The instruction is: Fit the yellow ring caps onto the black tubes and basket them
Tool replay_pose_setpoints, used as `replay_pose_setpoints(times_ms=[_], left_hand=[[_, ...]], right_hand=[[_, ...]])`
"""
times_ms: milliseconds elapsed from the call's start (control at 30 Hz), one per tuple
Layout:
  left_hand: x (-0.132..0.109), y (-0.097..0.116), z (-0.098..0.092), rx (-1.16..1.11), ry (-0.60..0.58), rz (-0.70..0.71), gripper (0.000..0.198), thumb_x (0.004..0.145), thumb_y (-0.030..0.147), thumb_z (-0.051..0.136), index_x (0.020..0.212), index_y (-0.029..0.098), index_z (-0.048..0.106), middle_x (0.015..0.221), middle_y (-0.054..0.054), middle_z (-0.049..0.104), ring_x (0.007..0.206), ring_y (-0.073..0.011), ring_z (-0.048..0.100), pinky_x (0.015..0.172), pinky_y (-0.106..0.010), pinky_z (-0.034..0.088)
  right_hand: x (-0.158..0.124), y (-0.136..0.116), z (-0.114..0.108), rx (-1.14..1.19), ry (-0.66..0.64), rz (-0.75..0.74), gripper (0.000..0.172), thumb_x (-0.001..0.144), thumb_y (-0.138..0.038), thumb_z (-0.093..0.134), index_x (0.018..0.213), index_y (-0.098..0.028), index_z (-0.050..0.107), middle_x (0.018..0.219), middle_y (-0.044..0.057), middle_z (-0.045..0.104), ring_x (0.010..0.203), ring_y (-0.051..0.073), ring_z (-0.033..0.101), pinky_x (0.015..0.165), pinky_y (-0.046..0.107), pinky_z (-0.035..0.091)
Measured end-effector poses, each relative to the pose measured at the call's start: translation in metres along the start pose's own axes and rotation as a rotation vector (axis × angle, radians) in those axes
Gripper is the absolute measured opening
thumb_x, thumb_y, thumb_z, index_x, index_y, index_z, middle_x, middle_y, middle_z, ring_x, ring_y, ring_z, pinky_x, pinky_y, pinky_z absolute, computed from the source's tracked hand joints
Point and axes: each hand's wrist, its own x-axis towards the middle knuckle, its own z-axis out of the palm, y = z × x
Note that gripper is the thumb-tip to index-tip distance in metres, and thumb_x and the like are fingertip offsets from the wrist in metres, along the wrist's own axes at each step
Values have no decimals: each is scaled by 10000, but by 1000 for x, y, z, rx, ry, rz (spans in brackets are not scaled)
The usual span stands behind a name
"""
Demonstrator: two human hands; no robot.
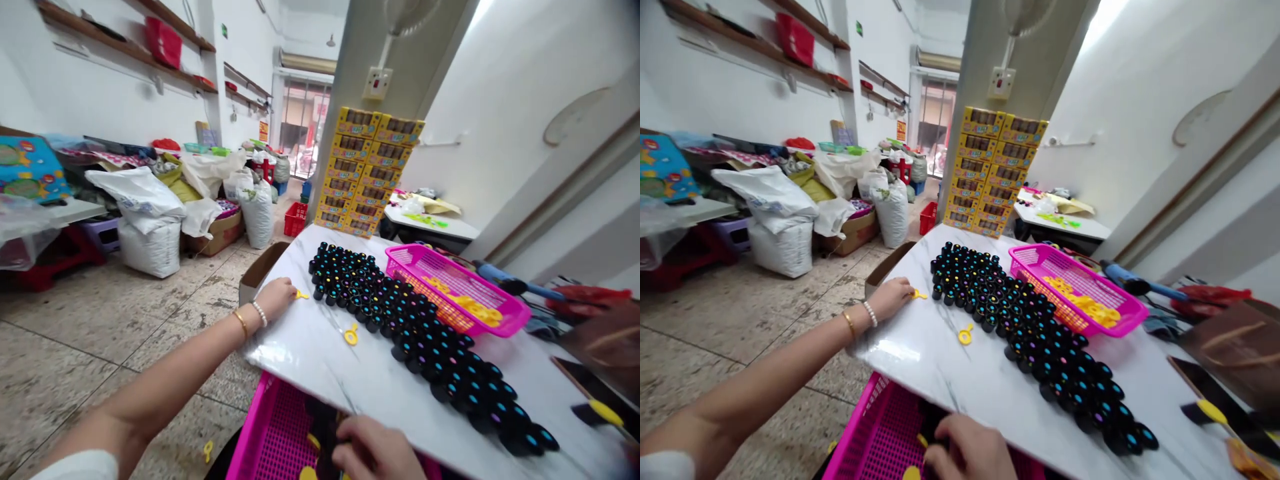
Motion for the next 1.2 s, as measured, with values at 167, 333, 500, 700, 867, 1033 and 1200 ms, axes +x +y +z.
replay_pose_setpoints(times_ms=[167,333,500,700,867,1033,1200], left_hand=[[-19,32,13,14,-158,127,183,889,168,444,888,133,624,894,-84,564,863,-192,552,833,-309,439],[-55,68,15,-11,-286,236,159,836,223,567,988,177,564,986,-61,545,918,-197,538,843,-313,457],[-85,74,22,-57,-249,180,122,914,157,412,908,191,529,950,-56,542,877,-199,517,788,-336,452],[-74,84,14,-420,-189,-15,146,925,195,406,852,185,532,842,-31,585,781,-152,546,711,-270,442],[-36,72,18,-499,-192,-94,205,877,373,517,898,178,576,746,4,599,669,-131,544,614,-239,429],[25,36,36,-336,131,-281,428,755,436,649,1055,149,544,903,-43,582,695,-143,547,677,-286,462],[41,34,39,-323,105,-235,290,721,322,686,959,174,612,917,-35,590,695,-128,536,734,-289,454]], right_hand=[[48,5,-35,-20,312,-129,120,877,-274,521,865,-205,618,799,44,629,673,175,603,656,299,480],[80,17,-27,-135,320,-212,355,817,-261,608,1168,-216,583,1220,108,553,918,225,614,834,386,505],[76,19,-12,-248,325,-316,259,866,-247,547,1104,-217,644,1122,109,634,1033,279,546,852,420,486],[73,20,-16,75,243,-349,332,840,-254,585,1166,-203,612,1003,82,683,905,224,610,817,355,480],[73,17,-25,346,206,-152,190,904,-256,503,859,-197,678,788,27,677,727,167,600,678,269,448],[77,22,-32,456,186,-113,245,936,-321,470,822,-184,638,785,20,623,765,167,561,700,262,425],[77,27,-31,427,214,-139,256,914,-344,516,750,-177,619,755,21,594,754,161,543,707,273,422]])
